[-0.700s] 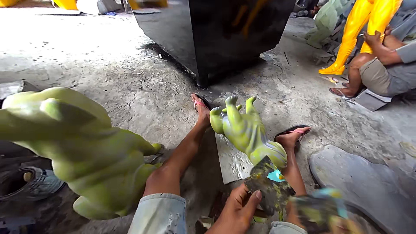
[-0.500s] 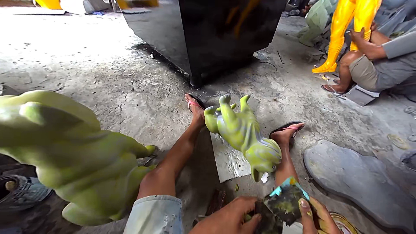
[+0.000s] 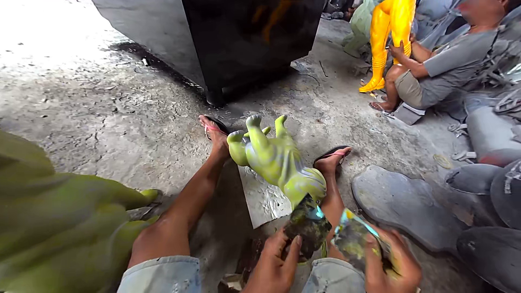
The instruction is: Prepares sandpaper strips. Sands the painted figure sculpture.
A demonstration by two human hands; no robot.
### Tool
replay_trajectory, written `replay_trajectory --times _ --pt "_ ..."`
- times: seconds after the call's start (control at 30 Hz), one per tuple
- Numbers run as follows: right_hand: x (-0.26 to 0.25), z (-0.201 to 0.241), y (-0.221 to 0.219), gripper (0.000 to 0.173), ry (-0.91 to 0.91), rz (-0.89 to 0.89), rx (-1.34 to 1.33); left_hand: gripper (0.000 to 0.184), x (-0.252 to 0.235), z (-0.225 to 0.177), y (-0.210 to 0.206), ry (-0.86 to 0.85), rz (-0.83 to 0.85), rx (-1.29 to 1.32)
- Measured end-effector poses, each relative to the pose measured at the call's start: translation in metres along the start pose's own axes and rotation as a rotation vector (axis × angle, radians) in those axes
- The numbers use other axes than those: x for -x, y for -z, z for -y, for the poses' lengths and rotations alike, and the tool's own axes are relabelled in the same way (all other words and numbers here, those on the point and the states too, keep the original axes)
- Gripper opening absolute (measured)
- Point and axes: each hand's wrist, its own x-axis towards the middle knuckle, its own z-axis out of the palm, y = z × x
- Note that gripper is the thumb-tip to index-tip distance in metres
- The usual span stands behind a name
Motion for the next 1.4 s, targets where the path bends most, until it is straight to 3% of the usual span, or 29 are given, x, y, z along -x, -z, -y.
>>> replay_trajectory --times 0.07,0.13,0.23,0.4,0.47,0.6,0.77,0.87,0.93,1.0,1.1,1.17,1.23,1.3,1.4 --pt "0.003 0.031 -0.018 0.024 -0.097 0.127 0.079 0.025 0.000 0.006 -0.015 -0.063 0.018 -0.148" --pt "0.012 0.048 -0.029 0.029 -0.039 0.180 0.159 0.025 0.001 0.010 -0.023 -0.046 -0.013 -0.207" --pt "0.016 0.043 -0.031 0.031 -0.005 0.087 0.242 0.022 0.000 0.008 -0.020 0.008 -0.037 -0.233" --pt "0.021 0.044 -0.032 0.028 0.063 0.210 0.220 0.023 0.002 0.012 -0.016 0.024 0.007 -0.245" --pt "0.013 0.026 -0.018 0.026 0.145 0.178 0.156 0.022 0.004 0.006 -0.011 0.049 0.054 -0.113" --pt "0.010 -0.015 0.006 0.032 0.254 0.333 -0.008 0.021 -0.005 -0.020 0.011 0.338 0.164 0.642" --pt "0.020 -0.043 0.030 0.039 0.213 0.422 0.118 0.022 -0.004 -0.016 0.028 0.413 0.196 0.761" --pt "0.031 -0.041 0.040 0.025 0.025 0.108 0.043 0.019 -0.002 -0.017 0.023 0.434 0.074 0.838" --pt "0.038 -0.034 0.033 0.025 -0.187 -0.153 -0.281 0.020 0.000 -0.018 0.017 0.375 0.000 0.759" --pt "0.052 -0.030 0.023 0.025 -0.434 -0.108 -0.463 0.021 0.002 -0.013 0.010 0.223 0.019 0.452" --pt "0.062 -0.023 0.008 0.024 -0.578 0.117 -0.305 0.019 0.001 -0.003 0.010 0.004 0.258 0.028" --pt "0.054 -0.011 0.005 0.022 -0.478 0.106 -0.231 0.019 -0.001 -0.003 0.016 0.023 0.459 -0.053" --pt "0.046 -0.001 0.006 0.020 -0.267 0.072 -0.146 0.020 -0.003 -0.004 0.020 0.092 0.561 -0.070" --pt "0.039 0.005 0.014 0.017 0.003 0.092 -0.019 0.020 -0.004 -0.009 0.019 0.229 0.479 0.068" --pt "0.030 -0.006 0.025 0.024 0.285 0.218 0.109 0.021 -0.006 -0.022 0.017 0.453 0.171 0.614"
